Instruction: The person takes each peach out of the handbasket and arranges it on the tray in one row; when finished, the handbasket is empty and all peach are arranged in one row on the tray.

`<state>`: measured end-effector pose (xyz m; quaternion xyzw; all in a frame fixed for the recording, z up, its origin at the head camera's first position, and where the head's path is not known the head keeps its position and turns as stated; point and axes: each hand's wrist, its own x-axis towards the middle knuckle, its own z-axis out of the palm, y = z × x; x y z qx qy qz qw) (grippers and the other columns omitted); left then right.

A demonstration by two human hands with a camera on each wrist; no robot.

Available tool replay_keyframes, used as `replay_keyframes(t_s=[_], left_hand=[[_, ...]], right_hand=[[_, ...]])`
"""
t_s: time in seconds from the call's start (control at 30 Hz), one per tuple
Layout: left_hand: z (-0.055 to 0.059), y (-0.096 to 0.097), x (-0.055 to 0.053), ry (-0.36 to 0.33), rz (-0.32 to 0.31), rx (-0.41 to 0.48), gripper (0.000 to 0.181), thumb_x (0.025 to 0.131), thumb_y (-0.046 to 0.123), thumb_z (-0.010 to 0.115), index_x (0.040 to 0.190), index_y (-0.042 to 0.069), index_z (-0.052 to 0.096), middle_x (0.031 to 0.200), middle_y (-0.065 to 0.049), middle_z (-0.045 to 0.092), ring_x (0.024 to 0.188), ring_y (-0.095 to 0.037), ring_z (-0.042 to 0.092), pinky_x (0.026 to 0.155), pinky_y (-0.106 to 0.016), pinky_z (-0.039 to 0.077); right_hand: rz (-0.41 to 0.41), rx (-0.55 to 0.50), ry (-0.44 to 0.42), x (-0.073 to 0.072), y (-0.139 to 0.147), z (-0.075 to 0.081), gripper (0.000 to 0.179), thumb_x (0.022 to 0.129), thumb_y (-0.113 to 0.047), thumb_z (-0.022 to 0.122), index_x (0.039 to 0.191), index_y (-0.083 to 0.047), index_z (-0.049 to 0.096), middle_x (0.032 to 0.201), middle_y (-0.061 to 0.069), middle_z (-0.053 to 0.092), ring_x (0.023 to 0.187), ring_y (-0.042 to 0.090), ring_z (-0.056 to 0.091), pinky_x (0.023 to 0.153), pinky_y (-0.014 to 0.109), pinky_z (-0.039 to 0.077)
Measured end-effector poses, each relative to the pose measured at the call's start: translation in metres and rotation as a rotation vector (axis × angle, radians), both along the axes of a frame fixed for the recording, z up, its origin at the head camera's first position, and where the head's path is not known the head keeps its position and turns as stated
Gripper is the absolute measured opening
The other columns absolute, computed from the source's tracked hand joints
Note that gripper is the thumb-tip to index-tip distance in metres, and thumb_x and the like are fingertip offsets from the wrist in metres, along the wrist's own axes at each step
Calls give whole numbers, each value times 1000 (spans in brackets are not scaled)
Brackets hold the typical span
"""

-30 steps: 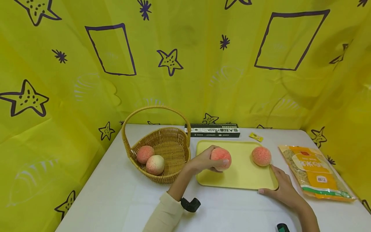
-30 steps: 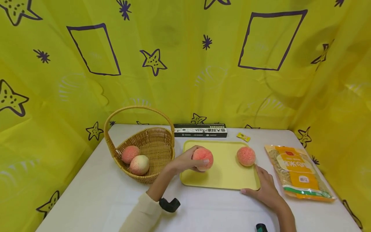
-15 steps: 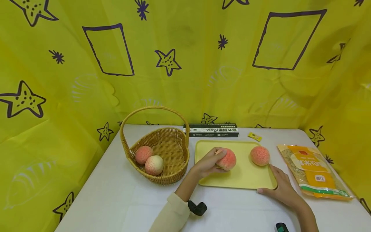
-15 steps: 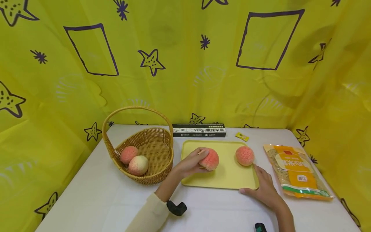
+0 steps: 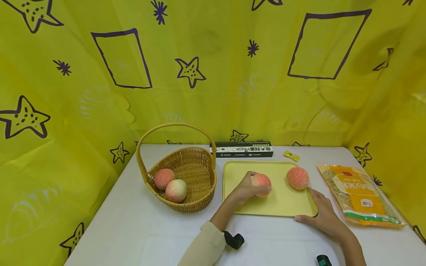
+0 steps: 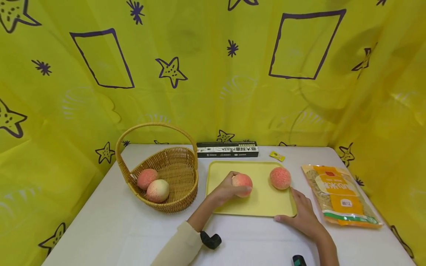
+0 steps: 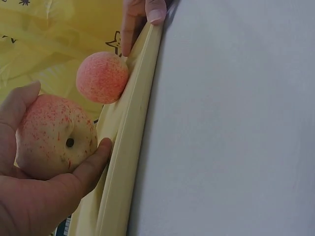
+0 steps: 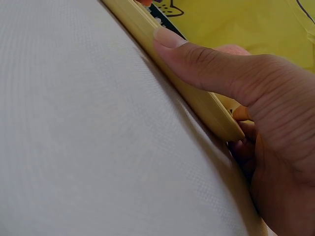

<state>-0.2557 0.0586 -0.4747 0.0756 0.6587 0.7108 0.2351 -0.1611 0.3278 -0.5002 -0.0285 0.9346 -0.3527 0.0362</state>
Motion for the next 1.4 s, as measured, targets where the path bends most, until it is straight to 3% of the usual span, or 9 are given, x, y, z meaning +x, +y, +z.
replay_keyframes(t_s=[0.17,0.33,0.5,0.7,0.8,0.93,1.1,1.4], left_hand=[[-4,7,-2,-10,18,36,51,83,13,75,122,14,43,109,-5,59,79,-14,57,64,-24,48],[-5,15,-6,-23,-54,77,58,93,24,67,139,13,34,119,-6,57,89,-14,61,78,-28,51],[-3,23,-9,24,-82,-1,68,89,13,71,145,9,34,126,-6,54,100,-15,57,88,-28,48],[0,32,-11,96,-12,-124,64,78,7,80,135,10,48,121,-4,56,96,-16,59,85,-31,51],[-3,38,-15,102,45,-126,61,76,5,80,129,14,51,117,-4,57,94,-16,59,81,-31,52],[-7,45,-21,128,73,-103,61,75,4,79,126,17,48,117,-3,56,93,-15,59,78,-29,52],[-7,48,-23,149,77,-103,61,75,5,81,124,19,47,116,0,54,97,-14,58,83,-30,52],[-9,60,-23,201,163,-176,63,70,9,86,117,20,46,112,4,55,98,-10,56,88,-29,50]], right_hand=[[-2,5,4,0,0,0,114,80,-42,78,155,1,3,150,39,12,132,58,13,97,76,21],[1,2,12,0,-1,-1,114,80,-42,78,155,2,4,150,39,14,132,57,14,97,75,22],[1,-5,6,1,-1,0,114,80,-42,78,155,1,4,151,38,13,133,56,14,97,75,22],[-3,12,0,1,-3,2,114,80,-43,77,155,3,5,150,39,13,132,56,14,97,75,23],[-7,18,-1,1,-3,3,114,80,-44,77,154,3,5,150,38,14,132,56,15,97,75,23],[-11,20,6,1,-3,3,114,79,-44,78,154,3,6,150,38,15,133,55,15,98,75,23],[-7,3,9,0,-4,2,114,79,-43,78,155,2,5,150,38,14,133,57,14,98,75,22],[0,2,42,2,-4,2,115,78,-42,80,154,3,8,150,38,17,132,55,16,98,74,23]])
